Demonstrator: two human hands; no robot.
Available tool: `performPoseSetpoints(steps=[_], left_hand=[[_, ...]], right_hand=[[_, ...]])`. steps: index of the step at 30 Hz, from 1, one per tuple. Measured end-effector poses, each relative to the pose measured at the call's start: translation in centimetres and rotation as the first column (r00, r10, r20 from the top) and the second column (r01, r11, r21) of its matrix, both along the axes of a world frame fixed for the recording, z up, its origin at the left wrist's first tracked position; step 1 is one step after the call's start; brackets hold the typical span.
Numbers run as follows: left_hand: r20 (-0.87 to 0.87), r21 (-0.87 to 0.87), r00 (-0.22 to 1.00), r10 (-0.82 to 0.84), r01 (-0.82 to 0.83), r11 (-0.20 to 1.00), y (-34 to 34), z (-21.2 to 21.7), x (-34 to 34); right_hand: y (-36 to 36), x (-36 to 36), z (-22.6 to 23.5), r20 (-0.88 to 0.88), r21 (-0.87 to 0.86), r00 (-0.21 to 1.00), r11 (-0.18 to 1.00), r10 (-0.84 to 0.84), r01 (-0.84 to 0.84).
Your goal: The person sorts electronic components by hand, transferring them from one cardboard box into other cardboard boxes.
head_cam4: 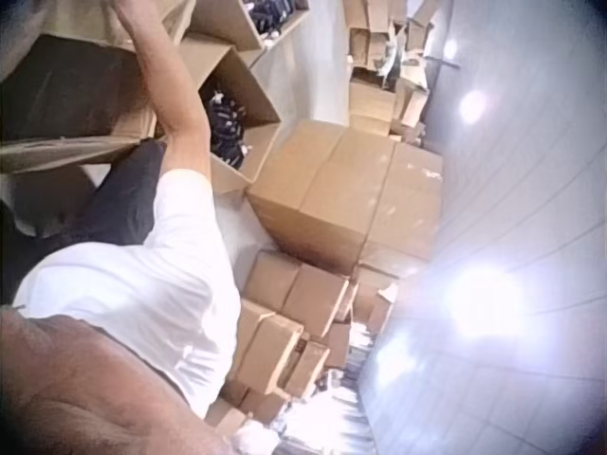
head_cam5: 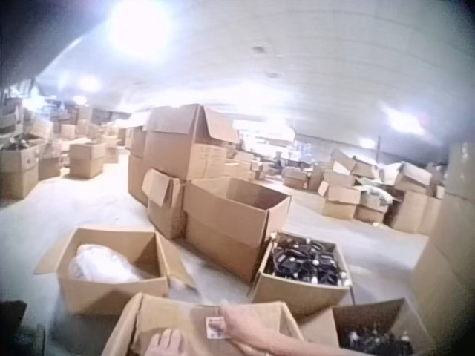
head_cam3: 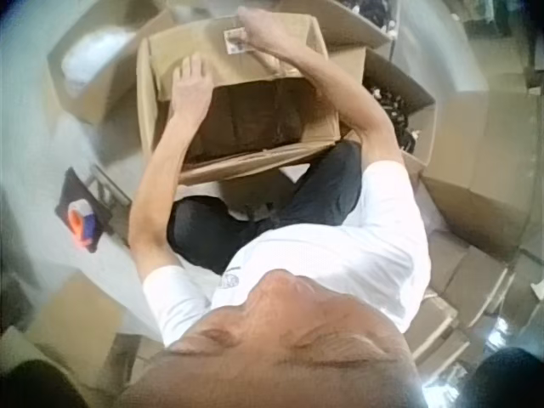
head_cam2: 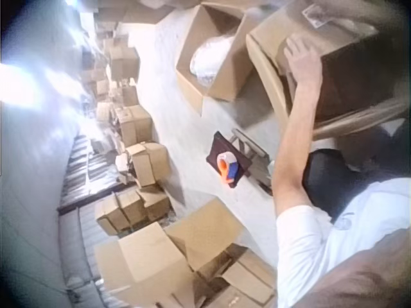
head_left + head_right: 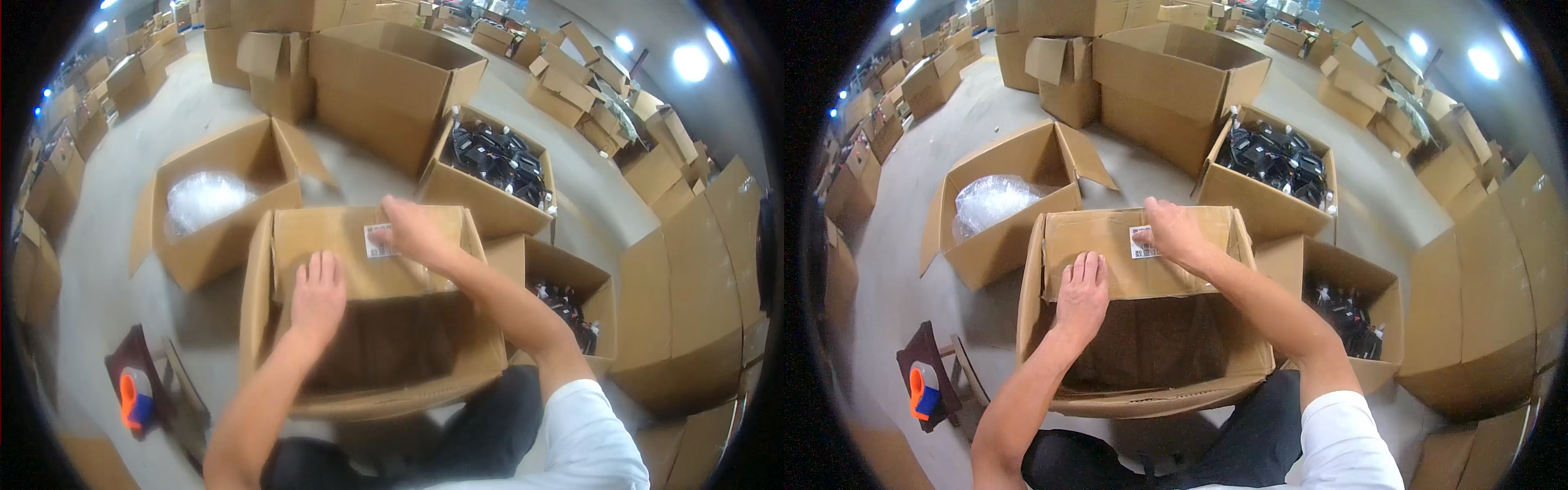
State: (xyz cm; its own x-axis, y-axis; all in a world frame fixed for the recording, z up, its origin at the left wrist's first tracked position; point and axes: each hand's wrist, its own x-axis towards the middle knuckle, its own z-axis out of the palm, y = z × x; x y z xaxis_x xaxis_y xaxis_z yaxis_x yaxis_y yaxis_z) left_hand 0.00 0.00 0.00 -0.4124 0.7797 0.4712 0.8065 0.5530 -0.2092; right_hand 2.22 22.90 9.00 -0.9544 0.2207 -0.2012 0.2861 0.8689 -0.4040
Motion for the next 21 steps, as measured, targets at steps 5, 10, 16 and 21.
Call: performPoseSetpoints(steps=[5, 10, 16, 21], left_hand=[[0.001, 0.061, 1.0, 0.003, -0.003, 0.998, 0.9, 0.3, -0.4], [0.079, 0.137, 0.995, -0.06, 0.049, 0.989, 0.7, -0.2, -0.5], [0.142, -0.003, 0.99, -0.015, 0.016, 1.0, -0.4, -0.3, -0.4], [0.163, -0.044, 0.986, -0.016, 0.024, 0.999, 0.2, -0.1, 0.9]], right_hand=[[0.9, 2.9, -3.4, -0.673, 0.503, 0.62, 0.864, 0.403, -0.015], [0.4, 4.8, -6.0, -0.617, 0.354, 0.682, 0.912, 0.393, -0.205], [-1.0, 14.7, -3.2, -0.212, -0.283, 0.8, 0.748, 0.561, -0.6], [12.9, 27.2, 1.4, -0.59, -0.32, 0.747, 0.938, -0.306, 0.132]])
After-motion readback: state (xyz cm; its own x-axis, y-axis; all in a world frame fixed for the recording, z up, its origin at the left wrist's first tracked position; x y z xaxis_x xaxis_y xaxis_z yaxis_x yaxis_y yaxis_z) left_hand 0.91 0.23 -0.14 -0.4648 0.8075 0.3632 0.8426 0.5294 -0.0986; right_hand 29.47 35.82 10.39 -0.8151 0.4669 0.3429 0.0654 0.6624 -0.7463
